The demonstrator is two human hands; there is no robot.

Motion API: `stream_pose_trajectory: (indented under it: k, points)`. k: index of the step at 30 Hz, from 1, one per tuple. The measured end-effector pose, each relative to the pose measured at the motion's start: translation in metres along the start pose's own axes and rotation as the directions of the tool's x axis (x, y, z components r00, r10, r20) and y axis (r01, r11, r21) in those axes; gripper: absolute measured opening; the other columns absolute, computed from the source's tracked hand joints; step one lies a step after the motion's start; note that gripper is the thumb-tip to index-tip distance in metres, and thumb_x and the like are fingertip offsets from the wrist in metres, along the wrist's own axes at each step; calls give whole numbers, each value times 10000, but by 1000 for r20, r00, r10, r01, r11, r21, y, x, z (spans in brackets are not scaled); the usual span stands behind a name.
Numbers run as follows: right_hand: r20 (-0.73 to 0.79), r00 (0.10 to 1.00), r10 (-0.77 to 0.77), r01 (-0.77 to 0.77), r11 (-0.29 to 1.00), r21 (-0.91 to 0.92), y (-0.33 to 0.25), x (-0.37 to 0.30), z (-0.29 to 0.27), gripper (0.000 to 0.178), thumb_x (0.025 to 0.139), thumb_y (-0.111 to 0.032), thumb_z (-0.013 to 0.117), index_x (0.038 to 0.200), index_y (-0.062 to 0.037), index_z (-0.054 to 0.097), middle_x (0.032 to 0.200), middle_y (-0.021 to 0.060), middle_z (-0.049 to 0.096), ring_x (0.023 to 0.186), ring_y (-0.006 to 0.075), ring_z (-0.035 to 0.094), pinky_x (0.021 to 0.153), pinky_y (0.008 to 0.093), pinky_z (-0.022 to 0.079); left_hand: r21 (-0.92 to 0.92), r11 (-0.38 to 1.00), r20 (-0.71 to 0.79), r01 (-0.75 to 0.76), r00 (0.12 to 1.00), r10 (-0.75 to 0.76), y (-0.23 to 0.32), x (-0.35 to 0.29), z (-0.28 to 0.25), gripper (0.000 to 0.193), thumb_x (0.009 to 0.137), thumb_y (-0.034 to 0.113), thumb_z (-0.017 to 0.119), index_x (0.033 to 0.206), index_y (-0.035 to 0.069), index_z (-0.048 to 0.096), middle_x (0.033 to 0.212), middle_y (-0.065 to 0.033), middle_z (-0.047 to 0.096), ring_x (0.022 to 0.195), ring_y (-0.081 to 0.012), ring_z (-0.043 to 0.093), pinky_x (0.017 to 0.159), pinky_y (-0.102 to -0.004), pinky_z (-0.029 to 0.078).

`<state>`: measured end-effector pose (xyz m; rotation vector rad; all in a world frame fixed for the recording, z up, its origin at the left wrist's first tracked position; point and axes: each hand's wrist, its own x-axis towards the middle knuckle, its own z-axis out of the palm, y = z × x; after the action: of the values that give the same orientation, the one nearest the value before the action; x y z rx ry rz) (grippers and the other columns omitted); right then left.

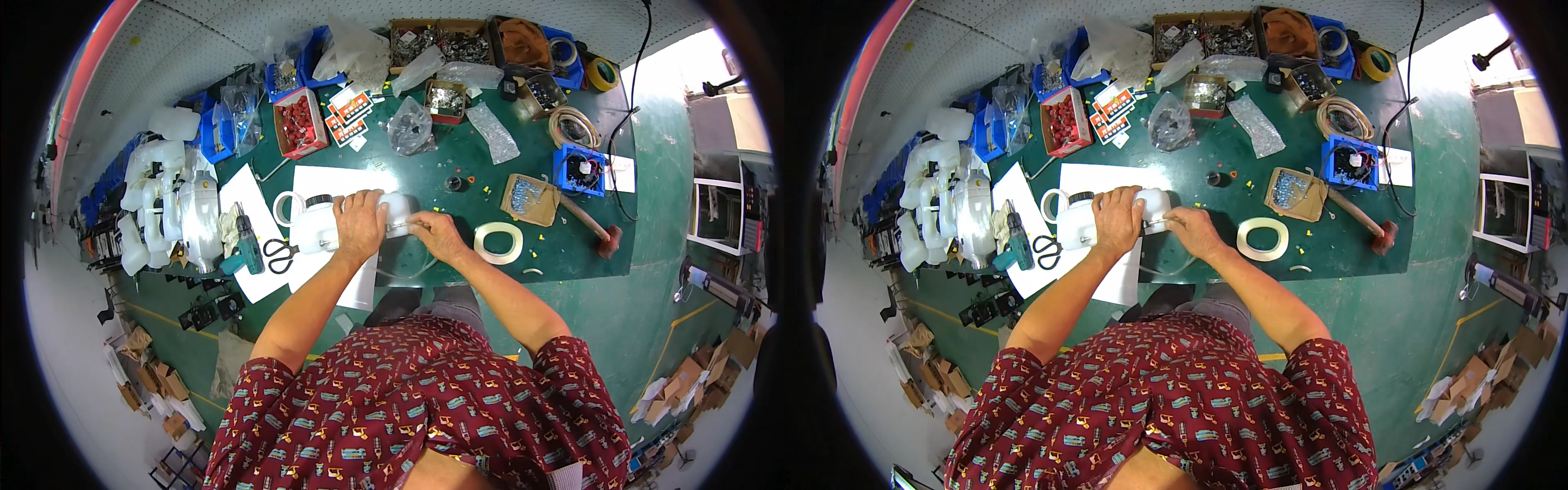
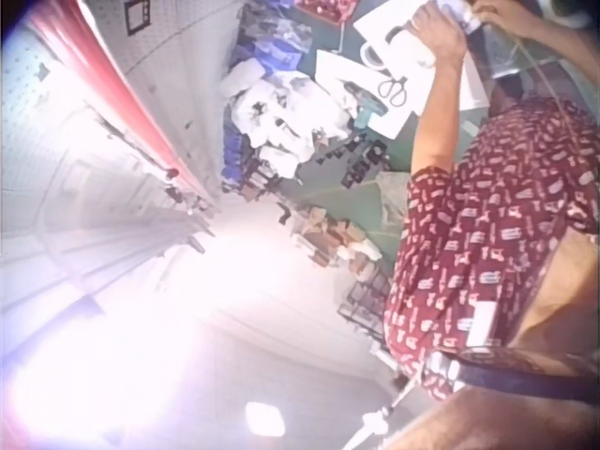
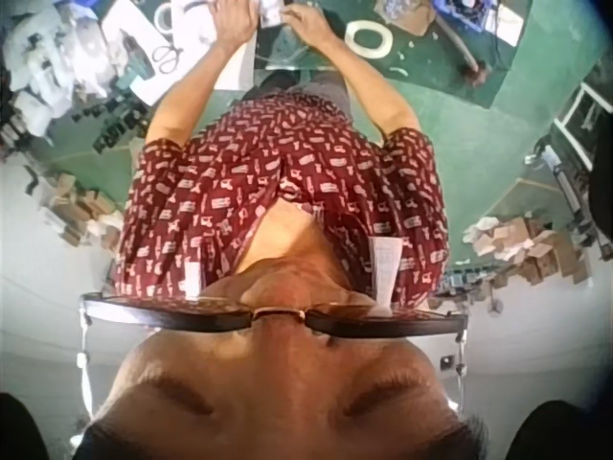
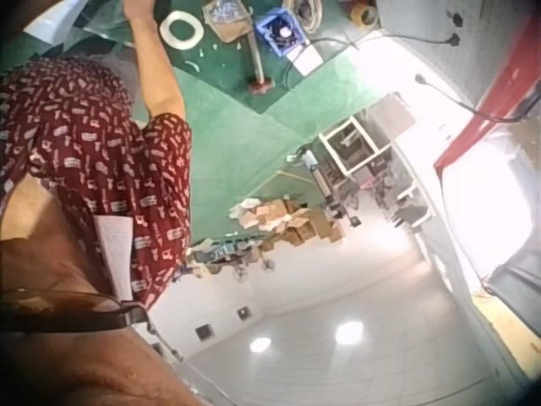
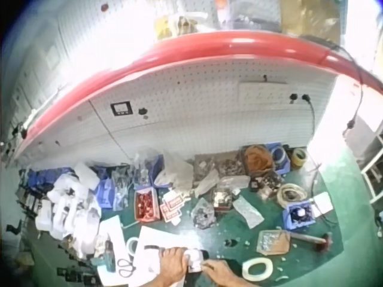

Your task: The person assembles a white plastic housing by hand, then uses a cordless drill to drive screws into a black metal frame. They handle screws, a drill, and plastic components on a cluttered workbench.

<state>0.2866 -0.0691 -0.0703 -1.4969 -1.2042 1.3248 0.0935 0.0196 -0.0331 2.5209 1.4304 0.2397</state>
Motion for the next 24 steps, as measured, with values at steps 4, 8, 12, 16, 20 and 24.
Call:
stream_pose_trajectory:
  k: [4,8,12,16,20,24]
  points:
    - [23,1000,-19,20,999,-39,2,4,-1,153,935,-114,705,1009,18,728,788,107,705,700,168,651,668,339,524,3,1000,1,-4,1000,4,2,-1,0,356,996,287,577,1294,104,642,1214,-117,649,1162,-319,573,1120,-563,298]
    - [24,995,-96,98,991,-91,5,7,1,116,928,-98,692,957,13,708,793,146,692,701,245,668,672,364,529,6,1000,29,8,1000,-8,2,-2,0,346,1030,293,511,1307,127,637,1220,-114,638,1194,-309,547,1140,-546,274]
    - [38,989,-142,145,984,-108,4,9,0,103,931,-91,680,945,11,693,812,174,686,719,307,676,677,383,532,16,1000,40,11,999,-12,3,0,1,350,1031,289,504,1312,125,633,1213,-108,629,1192,-305,544,1145,-552,264]
    - [50,984,-169,174,977,-125,2,11,-1,101,933,-90,678,951,9,682,821,185,682,737,335,684,674,396,534,11,1000,34,8,999,-9,3,-1,1,367,996,283,561,1311,108,632,1218,-107,625,1181,-310,546,1135,-566,275]
    - [83,987,-135,144,983,-116,0,11,-1,105,935,-110,671,976,-13,672,911,215,691,861,433,680,759,457,552,11,1000,20,-2,1000,2,4,1,0,380,975,275,596,1310,101,631,1216,-104,624,1172,-310,547,1129,-570,285]
    - [109,971,-212,226,964,-138,-3,15,-3,83,941,-92,650,945,-9,650,897,211,686,849,439,675,743,472,552,7,1000,11,-3,1000,3,4,2,-1,378,969,266,604,1307,98,633,1201,-100,620,1158,-308,546,1123,-565,290]
